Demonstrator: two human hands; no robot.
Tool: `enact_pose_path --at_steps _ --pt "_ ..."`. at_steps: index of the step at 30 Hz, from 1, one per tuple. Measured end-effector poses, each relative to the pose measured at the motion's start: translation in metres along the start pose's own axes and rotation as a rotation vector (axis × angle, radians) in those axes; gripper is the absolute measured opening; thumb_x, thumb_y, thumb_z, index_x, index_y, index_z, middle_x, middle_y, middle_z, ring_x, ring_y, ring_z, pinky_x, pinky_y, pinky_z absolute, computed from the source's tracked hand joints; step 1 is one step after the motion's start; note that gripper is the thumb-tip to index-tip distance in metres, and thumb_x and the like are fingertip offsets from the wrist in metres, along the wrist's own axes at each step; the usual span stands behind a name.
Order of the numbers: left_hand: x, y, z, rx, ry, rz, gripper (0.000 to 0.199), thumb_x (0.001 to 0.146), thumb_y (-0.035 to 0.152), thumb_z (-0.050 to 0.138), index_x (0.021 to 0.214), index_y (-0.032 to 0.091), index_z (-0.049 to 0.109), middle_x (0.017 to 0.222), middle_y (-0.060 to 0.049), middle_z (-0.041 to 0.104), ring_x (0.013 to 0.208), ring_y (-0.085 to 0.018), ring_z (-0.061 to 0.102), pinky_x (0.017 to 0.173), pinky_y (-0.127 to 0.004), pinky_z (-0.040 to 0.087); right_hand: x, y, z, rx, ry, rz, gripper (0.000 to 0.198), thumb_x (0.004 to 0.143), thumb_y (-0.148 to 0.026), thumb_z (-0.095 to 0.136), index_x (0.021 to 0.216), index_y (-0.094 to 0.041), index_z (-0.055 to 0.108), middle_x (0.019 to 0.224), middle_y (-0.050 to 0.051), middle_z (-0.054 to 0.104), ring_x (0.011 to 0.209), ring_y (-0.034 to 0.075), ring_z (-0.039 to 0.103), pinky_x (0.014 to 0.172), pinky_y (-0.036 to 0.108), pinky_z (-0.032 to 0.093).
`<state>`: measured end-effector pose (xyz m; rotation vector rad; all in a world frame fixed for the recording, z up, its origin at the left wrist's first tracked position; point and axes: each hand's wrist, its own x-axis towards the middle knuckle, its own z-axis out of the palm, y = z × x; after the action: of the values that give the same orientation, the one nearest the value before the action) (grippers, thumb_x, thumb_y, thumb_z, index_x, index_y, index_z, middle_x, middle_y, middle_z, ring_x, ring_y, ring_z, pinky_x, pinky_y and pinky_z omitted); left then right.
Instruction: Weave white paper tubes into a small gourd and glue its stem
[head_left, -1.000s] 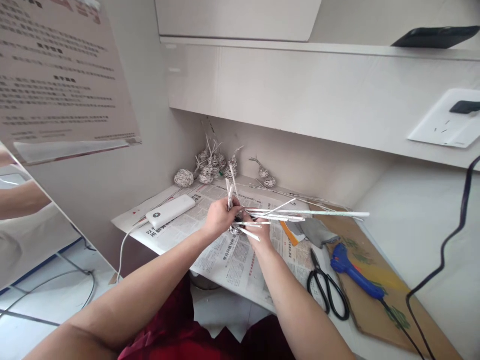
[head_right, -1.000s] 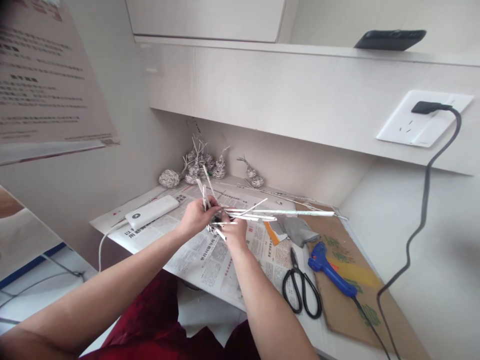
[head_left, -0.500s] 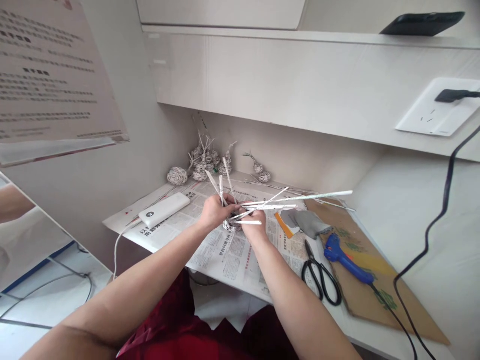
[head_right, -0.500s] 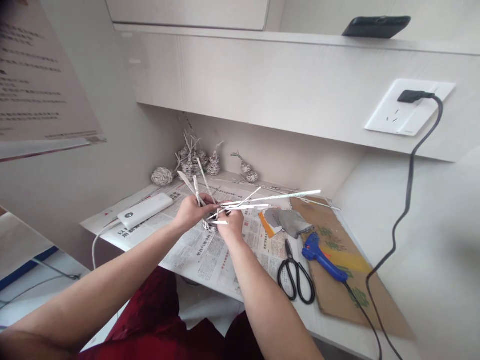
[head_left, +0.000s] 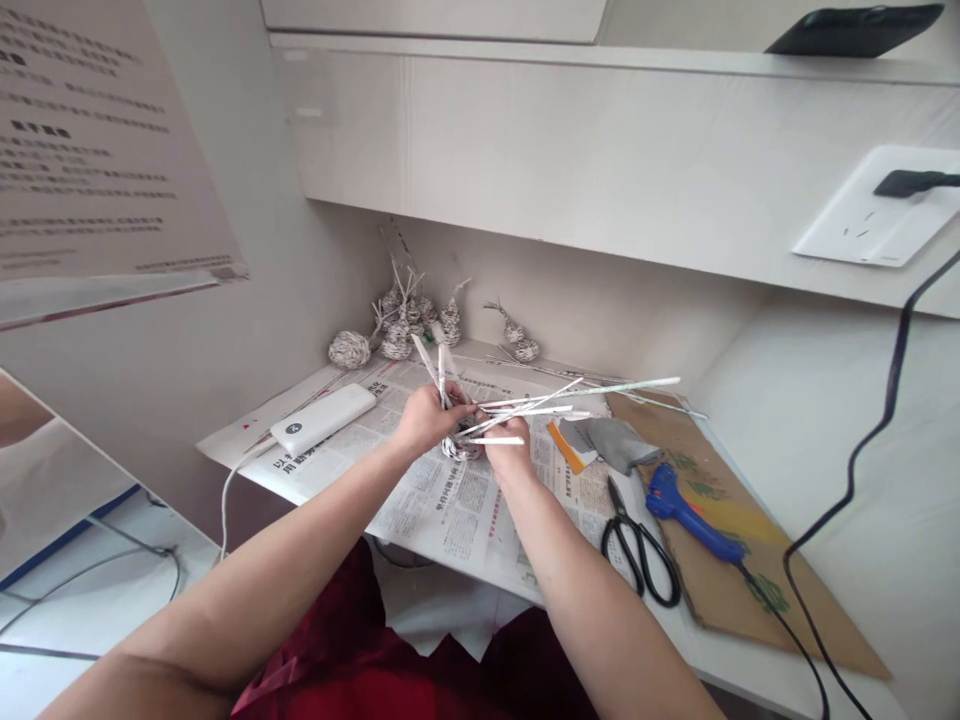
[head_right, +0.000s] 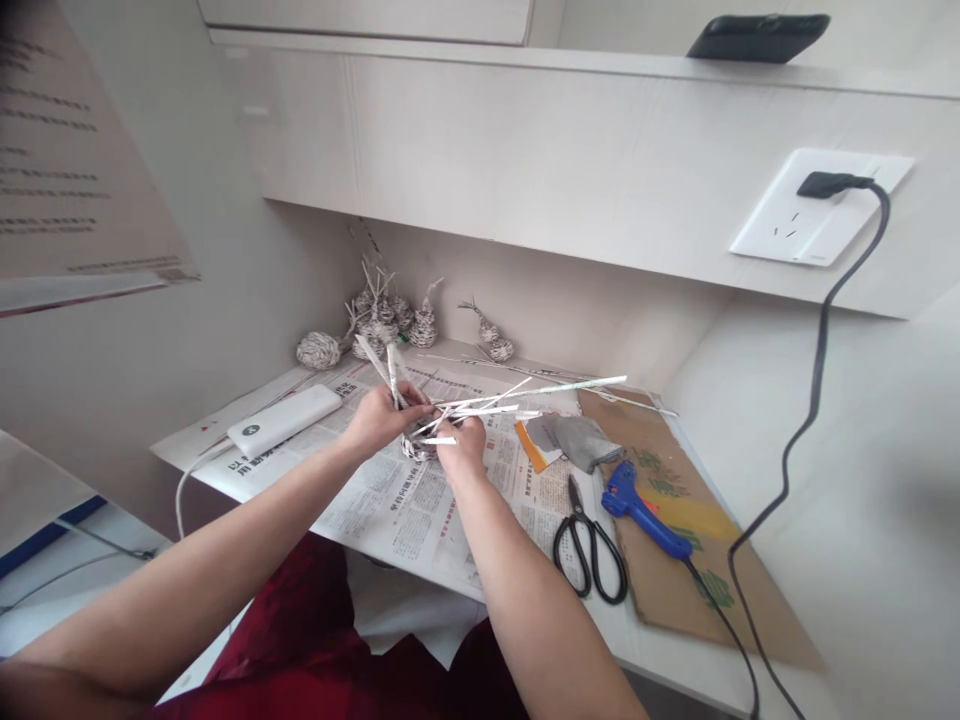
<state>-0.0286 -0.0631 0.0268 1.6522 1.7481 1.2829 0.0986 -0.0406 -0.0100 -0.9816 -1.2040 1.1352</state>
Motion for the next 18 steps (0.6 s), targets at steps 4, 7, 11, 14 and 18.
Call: enact_pose_path --at_steps 4,7,11,14,18 --pt "0.004 -0.001 -0.005 0.012 -0.032 -0.032 0.016 0.066 0.034 0.071 0.072 0.020 0.073 0.069 -0.002 0.071 0.069 -0.020 0.065 0.062 -0.027 0.044 0.001 0.001 -0.001 -0.085 0.000 -0.045 0.023 0.068 -0.039 0.065 0.080 -0.019 0.068 0.066 0.002 0.070 0.060 0.018 0.063 0.056 0.027 0.048" --pt "0.003 -0.007 -0.005 -0.012 0.009 -0.053 0.016 0.067 0.034 0.069 0.070 0.019 0.073 0.067 -0.001 0.071 0.066 -0.019 0.064 0.061 -0.026 0.044 0.000 0.000 -0.001 -0.082 0.008 -0.023 0.022 0.067 -0.038 0.067 0.079 -0.020 0.068 0.065 0.002 0.070 0.059 0.018 0.063 0.055 0.027 0.049" --pt "0.000 -0.016 -0.004 -0.091 0.100 -0.099 0.017 0.065 0.033 0.069 0.073 0.018 0.072 0.068 -0.001 0.071 0.066 -0.018 0.064 0.061 -0.026 0.045 -0.003 -0.003 0.002 0.015 -0.025 0.061 0.020 0.062 -0.037 0.070 0.072 -0.020 0.064 0.062 0.000 0.067 0.054 0.017 0.061 0.052 0.026 0.048" --pt "0.000 -0.019 -0.003 -0.119 0.104 -0.089 0.015 0.064 0.029 0.068 0.074 0.018 0.073 0.069 -0.003 0.072 0.069 -0.019 0.066 0.062 -0.025 0.047 -0.004 -0.002 0.003 -0.009 -0.023 0.006 0.015 0.064 -0.033 0.068 0.072 -0.021 0.064 0.063 -0.001 0.066 0.056 0.016 0.061 0.054 0.025 0.048" --pt "-0.001 -0.018 -0.004 -0.135 0.094 -0.106 0.016 0.064 0.028 0.067 0.075 0.017 0.073 0.072 -0.003 0.073 0.070 -0.020 0.067 0.062 -0.026 0.049 -0.004 0.000 0.002 -0.090 -0.025 -0.033 0.018 0.066 -0.032 0.067 0.081 -0.021 0.067 0.070 0.000 0.070 0.062 0.017 0.063 0.057 0.025 0.047"
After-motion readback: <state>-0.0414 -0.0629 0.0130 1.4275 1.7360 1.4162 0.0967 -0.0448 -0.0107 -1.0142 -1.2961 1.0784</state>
